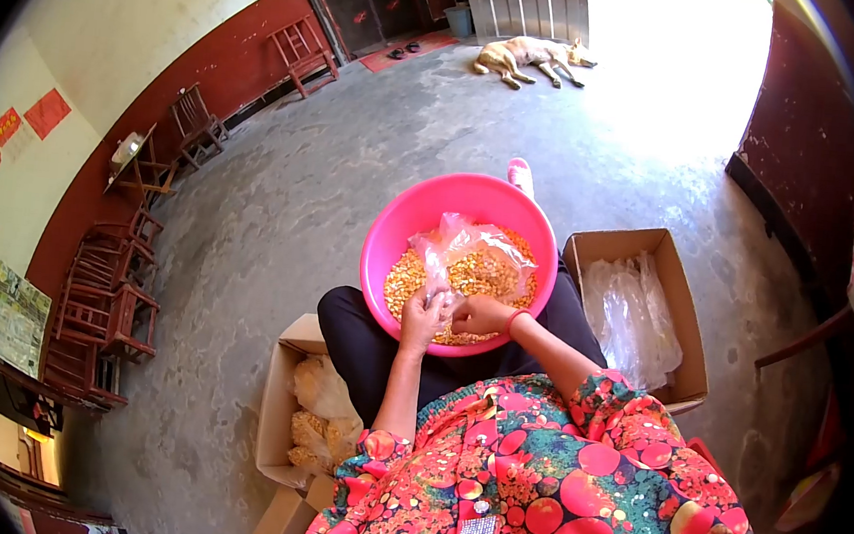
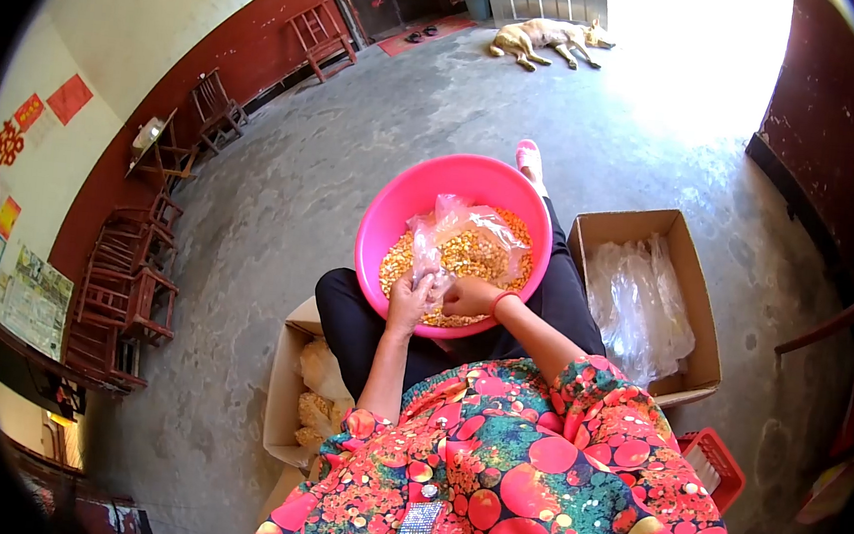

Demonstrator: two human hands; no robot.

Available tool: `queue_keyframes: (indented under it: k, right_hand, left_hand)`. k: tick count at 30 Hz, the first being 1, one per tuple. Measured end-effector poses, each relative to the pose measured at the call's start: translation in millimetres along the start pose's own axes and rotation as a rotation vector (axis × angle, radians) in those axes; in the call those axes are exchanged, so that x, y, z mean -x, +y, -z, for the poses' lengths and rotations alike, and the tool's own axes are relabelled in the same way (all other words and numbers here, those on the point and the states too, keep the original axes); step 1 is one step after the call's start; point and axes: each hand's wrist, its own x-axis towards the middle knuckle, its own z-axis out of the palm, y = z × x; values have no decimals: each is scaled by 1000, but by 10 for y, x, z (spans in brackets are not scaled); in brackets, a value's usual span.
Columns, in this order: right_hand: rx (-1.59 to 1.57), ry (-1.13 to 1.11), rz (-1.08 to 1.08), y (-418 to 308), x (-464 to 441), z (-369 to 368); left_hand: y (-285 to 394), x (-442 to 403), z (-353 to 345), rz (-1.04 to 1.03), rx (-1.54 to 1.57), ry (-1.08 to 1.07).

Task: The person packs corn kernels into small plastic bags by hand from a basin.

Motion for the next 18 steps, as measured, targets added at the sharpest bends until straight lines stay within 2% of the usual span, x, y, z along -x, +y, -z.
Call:
queue_keyframes:
  k: [1, 2, 4, 5, 7, 8, 10, 11, 13, 18]
  right_hand:
    - [194, -78, -111, -73, -4, 14]
    - [193, -77, -112, 16, -27, -40]
    - [306, 73, -199, 169, -78, -144]
    - [308, 71, -198, 167, -58, -160]
    - [340, 253, -241, 132, -10, -172]
    - [340, 252, -241, 130, -14, -174]
    - [415, 43, -312, 87, -20, -150]
    - [415, 43, -312, 45, -22, -124]
    - [311, -148, -221, -46, -23, -71]
    - [228, -206, -131, 46, -61, -133]
  left_hand:
    - [-2, -5, -9, -41, -9, 17]
    - [-3, -3, -4, -41, -10, 16]
    - [0, 2, 10, 24, -11, 9]
    - [1, 2, 7, 24, -10, 10]
    - [-3, 3, 7, 29, -10, 23]
    - [-9, 3, 11, 29, -10, 24]
    - [-17, -5, 14, 8, -23, 26]
    - [-17, -5, 13, 8, -23, 25]
    - [-17, -4, 12, 10, -39, 30]
    - [-49, -18, 19, -12, -54, 30]
